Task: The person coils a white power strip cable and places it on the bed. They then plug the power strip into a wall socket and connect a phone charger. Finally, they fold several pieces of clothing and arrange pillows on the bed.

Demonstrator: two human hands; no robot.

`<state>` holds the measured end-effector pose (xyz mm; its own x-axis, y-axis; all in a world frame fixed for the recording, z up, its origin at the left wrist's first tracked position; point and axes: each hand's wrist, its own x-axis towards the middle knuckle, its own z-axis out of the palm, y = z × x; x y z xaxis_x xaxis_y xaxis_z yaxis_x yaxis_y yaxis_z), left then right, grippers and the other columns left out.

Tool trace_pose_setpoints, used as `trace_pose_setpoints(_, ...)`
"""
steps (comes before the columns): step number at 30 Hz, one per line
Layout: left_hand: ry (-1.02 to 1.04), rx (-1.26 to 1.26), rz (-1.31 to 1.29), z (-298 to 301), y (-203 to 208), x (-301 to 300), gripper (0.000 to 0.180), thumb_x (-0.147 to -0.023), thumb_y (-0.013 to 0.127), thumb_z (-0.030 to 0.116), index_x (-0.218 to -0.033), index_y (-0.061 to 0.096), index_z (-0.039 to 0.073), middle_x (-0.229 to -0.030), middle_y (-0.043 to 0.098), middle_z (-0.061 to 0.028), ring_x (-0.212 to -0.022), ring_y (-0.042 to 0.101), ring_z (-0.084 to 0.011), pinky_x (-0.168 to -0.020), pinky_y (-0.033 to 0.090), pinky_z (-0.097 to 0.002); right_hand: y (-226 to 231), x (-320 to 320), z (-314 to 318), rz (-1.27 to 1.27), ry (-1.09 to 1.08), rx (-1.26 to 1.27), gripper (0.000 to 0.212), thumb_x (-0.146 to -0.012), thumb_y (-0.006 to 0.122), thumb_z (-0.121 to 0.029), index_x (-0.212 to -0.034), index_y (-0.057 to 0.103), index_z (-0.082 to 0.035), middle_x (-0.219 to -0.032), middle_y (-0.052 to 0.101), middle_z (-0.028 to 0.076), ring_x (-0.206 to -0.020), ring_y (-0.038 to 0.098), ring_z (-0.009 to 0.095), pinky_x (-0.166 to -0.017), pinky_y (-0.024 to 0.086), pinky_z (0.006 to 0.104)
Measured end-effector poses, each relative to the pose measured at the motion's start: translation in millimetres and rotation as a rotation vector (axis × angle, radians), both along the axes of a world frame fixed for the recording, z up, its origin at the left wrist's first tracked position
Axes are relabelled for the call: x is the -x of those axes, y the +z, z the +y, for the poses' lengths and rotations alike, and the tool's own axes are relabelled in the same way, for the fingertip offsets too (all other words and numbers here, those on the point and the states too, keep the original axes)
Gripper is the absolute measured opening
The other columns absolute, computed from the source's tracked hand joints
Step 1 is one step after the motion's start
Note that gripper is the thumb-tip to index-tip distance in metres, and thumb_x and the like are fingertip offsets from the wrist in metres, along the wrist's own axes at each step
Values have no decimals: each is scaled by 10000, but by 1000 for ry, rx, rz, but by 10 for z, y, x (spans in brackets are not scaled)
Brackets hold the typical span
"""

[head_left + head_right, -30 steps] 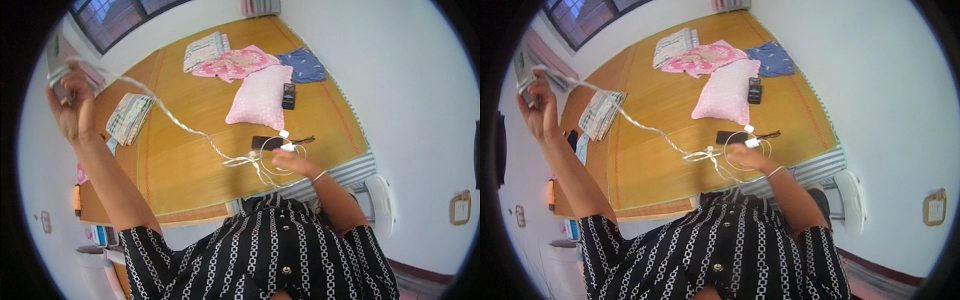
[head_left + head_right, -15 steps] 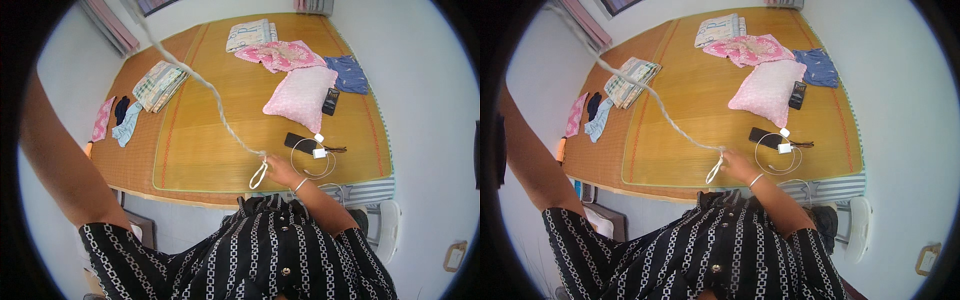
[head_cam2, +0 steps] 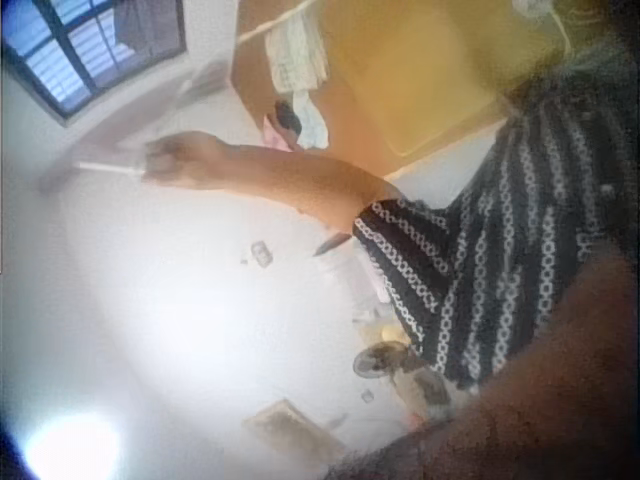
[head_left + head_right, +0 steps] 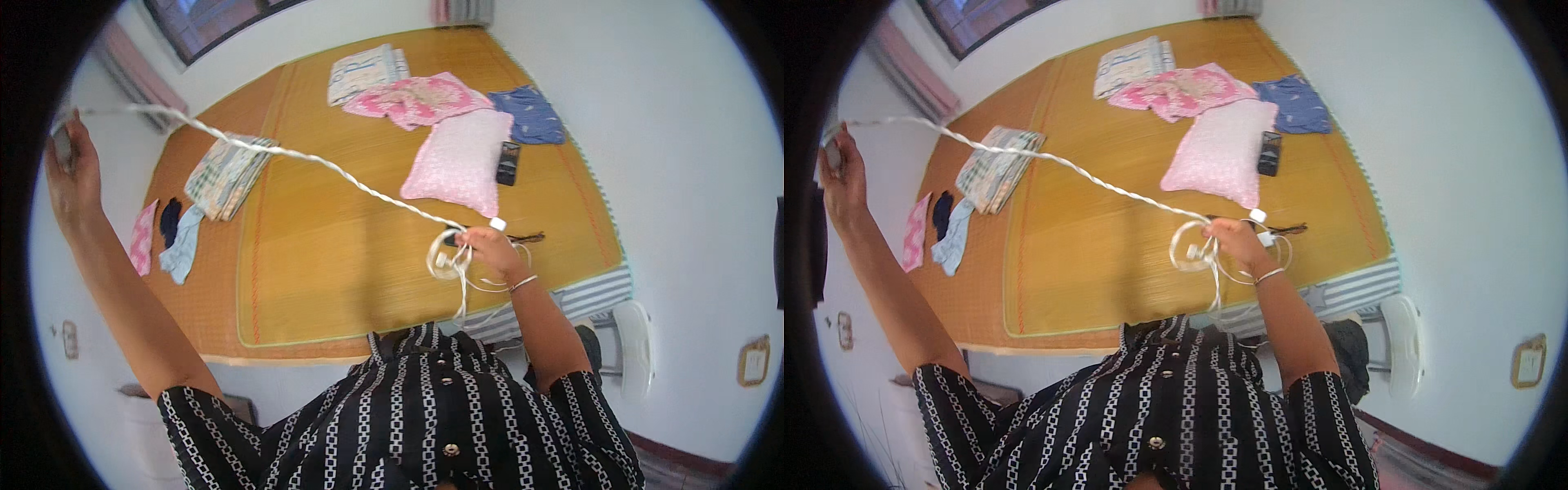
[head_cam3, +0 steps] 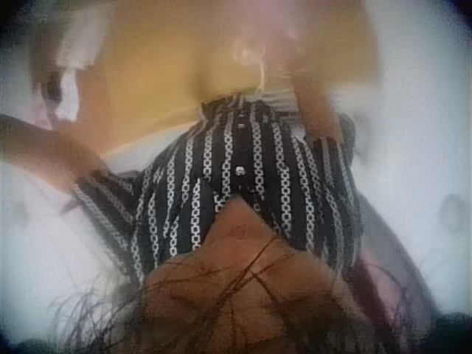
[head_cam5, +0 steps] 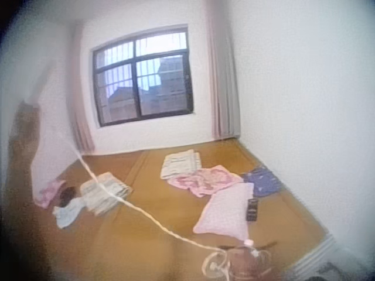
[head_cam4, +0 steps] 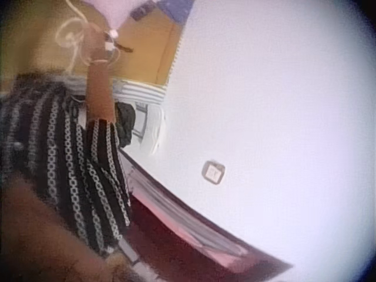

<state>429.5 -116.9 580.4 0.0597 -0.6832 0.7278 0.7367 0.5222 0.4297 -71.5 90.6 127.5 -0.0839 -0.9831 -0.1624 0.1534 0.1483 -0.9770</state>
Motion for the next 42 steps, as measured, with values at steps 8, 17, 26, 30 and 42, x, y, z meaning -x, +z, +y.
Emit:
trace_pose_setpoints(8,34,-272,-103,155,-1437,815,304,-873,579,143,-1090,493,-52,-1002,564,-163,-826,585,-177,-715,541,-254,1818,1271,177,718,-560,354,241,-849,569,-219,-972,596,-14,-793,621,83,-739,599,196,-659,477,323)
trace_pose_setpoints(17,-179,-430,-627,1550,-1874,2542,558,-756,703,255,-1222,475,49,-998,573,-35,-756,565,-74,-599,494,-204,2247,193,56,817,-142,693,502,-777,655,-166,-1221,482,-7,-1218,530,149,-1166,469,244,-987,352,347)
trace_pose_setpoints(26,342,-97,-1126,1605,-2519,2582,382,-711,721,125,-1058,576,61,-940,591,-57,-830,576,-152,-697,476,-282,1695,-346,431,544,393,287,268,-835,555,-125,-1079,546,-15,-864,619,78,-805,591,179,-700,451,340)
trace_pose_setpoints(30,121,80,-1406,1700,-2683,2551,352,-682,740,144,-999,595,92,-890,595,-60,-832,570,-154,-715,459,-271,2046,-115,408,1056,513,681,222,-824,572,-123,-1018,580,-16,-747,591,62,-677,560,94,-598,437,258)
trace_pose_setpoints(42,-456,-610,-743,1634,-3018,2620,463,-699,665,85,-1128,495,51,-1007,530,-65,-738,535,-107,-546,457,-217,769,-434,322,92,463,66,289,-936,441,-262,-1009,553,-7,-694,568,50,-598,557,130,-592,464,280)
